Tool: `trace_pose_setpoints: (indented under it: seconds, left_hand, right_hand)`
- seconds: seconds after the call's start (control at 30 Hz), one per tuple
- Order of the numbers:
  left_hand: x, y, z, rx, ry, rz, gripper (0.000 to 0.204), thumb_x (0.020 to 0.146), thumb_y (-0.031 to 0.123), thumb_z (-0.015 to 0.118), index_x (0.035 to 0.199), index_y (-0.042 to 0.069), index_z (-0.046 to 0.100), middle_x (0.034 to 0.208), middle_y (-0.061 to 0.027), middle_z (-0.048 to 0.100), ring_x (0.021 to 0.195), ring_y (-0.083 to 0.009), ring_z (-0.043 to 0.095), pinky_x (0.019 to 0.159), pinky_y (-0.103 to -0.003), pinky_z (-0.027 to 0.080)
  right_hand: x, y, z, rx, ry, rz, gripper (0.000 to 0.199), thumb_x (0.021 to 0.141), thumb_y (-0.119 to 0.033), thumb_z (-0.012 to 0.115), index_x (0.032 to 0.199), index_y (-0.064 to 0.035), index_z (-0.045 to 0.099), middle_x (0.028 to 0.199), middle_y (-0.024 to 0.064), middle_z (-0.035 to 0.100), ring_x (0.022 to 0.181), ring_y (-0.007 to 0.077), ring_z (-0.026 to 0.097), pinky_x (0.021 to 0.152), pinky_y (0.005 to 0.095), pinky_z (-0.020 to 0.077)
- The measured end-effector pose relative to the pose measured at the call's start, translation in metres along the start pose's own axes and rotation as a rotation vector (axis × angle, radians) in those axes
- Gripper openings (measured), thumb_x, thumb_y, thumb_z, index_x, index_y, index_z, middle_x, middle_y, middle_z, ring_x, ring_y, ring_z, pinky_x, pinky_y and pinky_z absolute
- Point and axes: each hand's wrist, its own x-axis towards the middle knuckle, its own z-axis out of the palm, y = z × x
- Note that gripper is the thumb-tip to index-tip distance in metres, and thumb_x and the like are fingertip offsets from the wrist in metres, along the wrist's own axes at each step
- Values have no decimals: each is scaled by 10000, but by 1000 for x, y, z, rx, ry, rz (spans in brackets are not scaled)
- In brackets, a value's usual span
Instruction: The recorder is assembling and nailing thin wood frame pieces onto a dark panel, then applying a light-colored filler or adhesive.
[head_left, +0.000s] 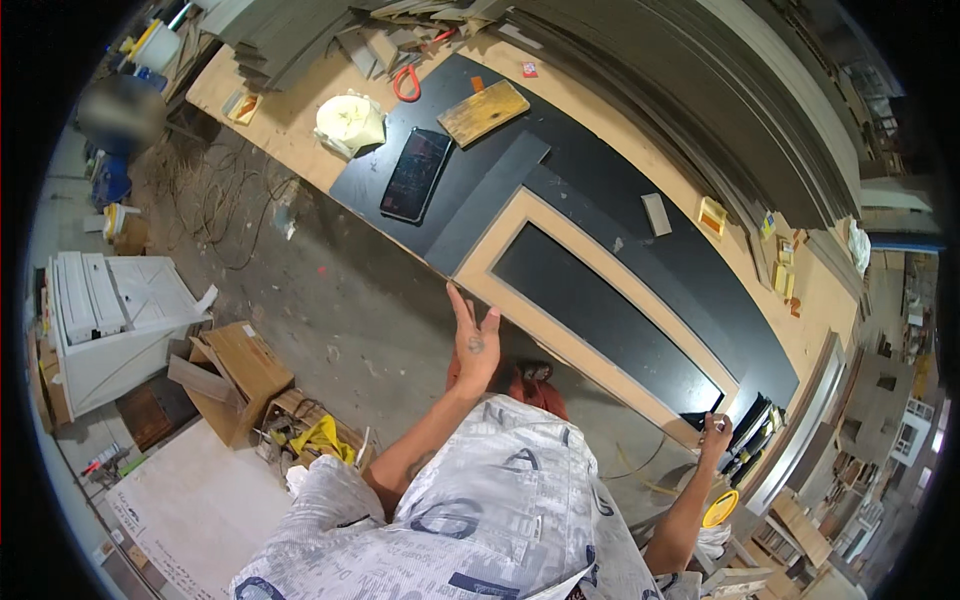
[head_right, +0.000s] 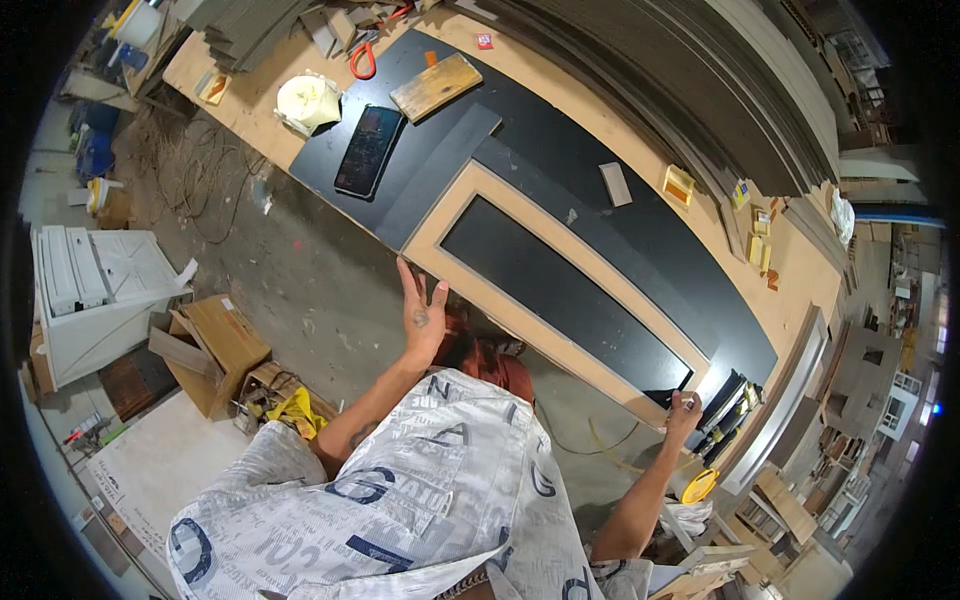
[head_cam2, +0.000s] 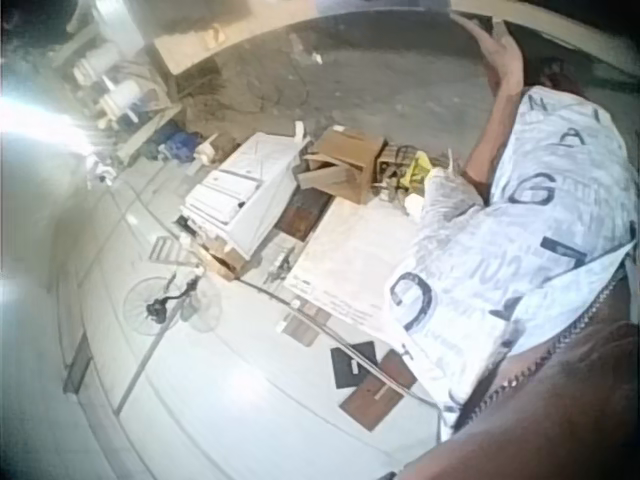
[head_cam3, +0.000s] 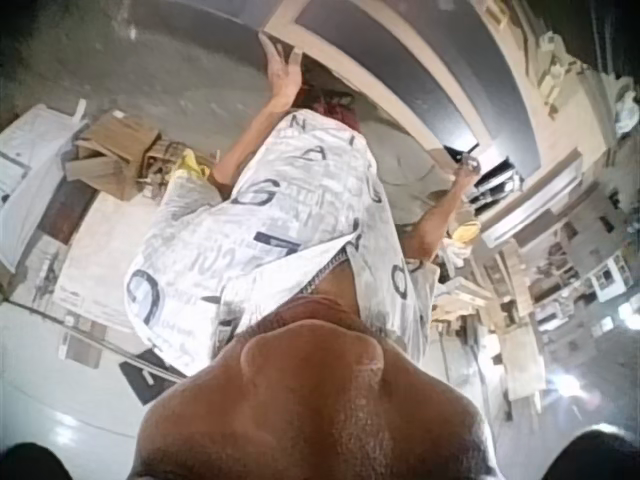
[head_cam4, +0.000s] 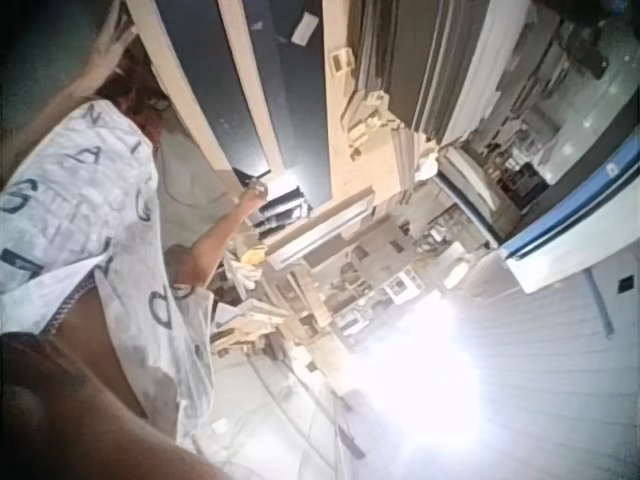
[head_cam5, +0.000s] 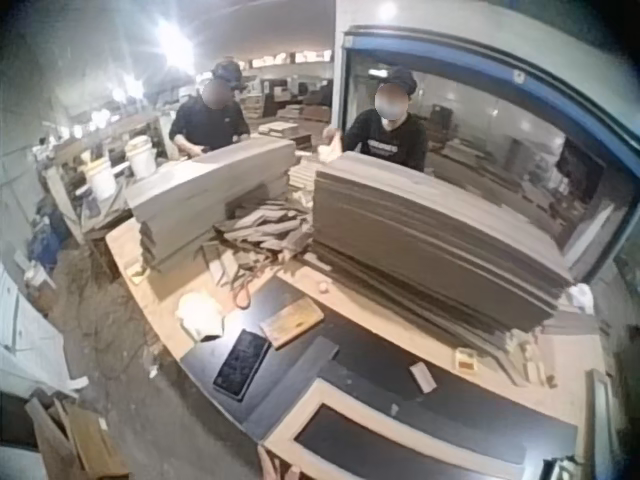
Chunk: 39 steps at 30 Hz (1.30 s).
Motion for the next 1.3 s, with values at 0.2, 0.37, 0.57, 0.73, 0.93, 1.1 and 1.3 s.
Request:
trace_pose_setpoints:
  seconds: [0.2,0.37,0.57,0.73,0.93,1.1,1.3]
  left_hand:
    - [1,-5,1,59,-33,79,801,974,68,519,1543,47,-46,1593,-241,120,1444,-402,233,1154,-359,257]
    - [-5,1,5,-2,-55,63,811,968,39,514,1532,15,-69,1583,-250,147,1465,-371,180,1176,-361,199]
    - [-5,9,8,263,-42,76,772,988,156,506,1518,-51,-15,1581,-264,116,1475,-367,129,1196,-374,115]
    - [-23,57,27,746,-97,427,717,1003,261,510,1530,-20,114,1576,-243,170,1471,-347,163,1185,-417,134]
    - [-45,69,163,669,-836,808,323,960,183,580,1238,20,597,1258,-178,595,1180,-335,550,1027,-405,409]
    - [-107,21,317,668,-1358,1065,325,898,124,620,1216,59,610,1258,-130,588,1198,-330,542,1055,-452,378]
    - [-130,-40,419,1059,-1415,1195,475,900,277,621,1345,134,537,1498,-123,389,1397,-316,339,1140,-549,182]
  right_hand:
    - [0,-10,-2,51,-17,42,557,776,-368,785,1117,46,634,882,168,665,828,263,595,785,387,478]
    - [-2,-14,-2,-9,50,-75,535,773,-349,785,1112,36,635,877,159,658,828,245,585,775,380,473]
    - [-8,12,-2,-2,85,46,714,721,-384,846,1230,30,566,1113,222,590,1009,340,586,883,417,471]
    - [-15,-11,11,31,132,-70,721,716,-372,844,1228,43,551,1121,226,583,1034,358,563,894,429,464]
    - [-8,-32,-10,62,166,-91,492,794,-395,755,1110,-47,607,1010,149,567,961,350,581,797,444,492]
    - [-3,-36,-29,154,106,-70,503,789,-408,750,1132,-69,605,978,108,569,892,299,607,732,423,506]
    - [1,-35,-24,227,121,-60,540,737,-400,792,1134,-87,605,913,85,542,835,280,593,687,394,498]
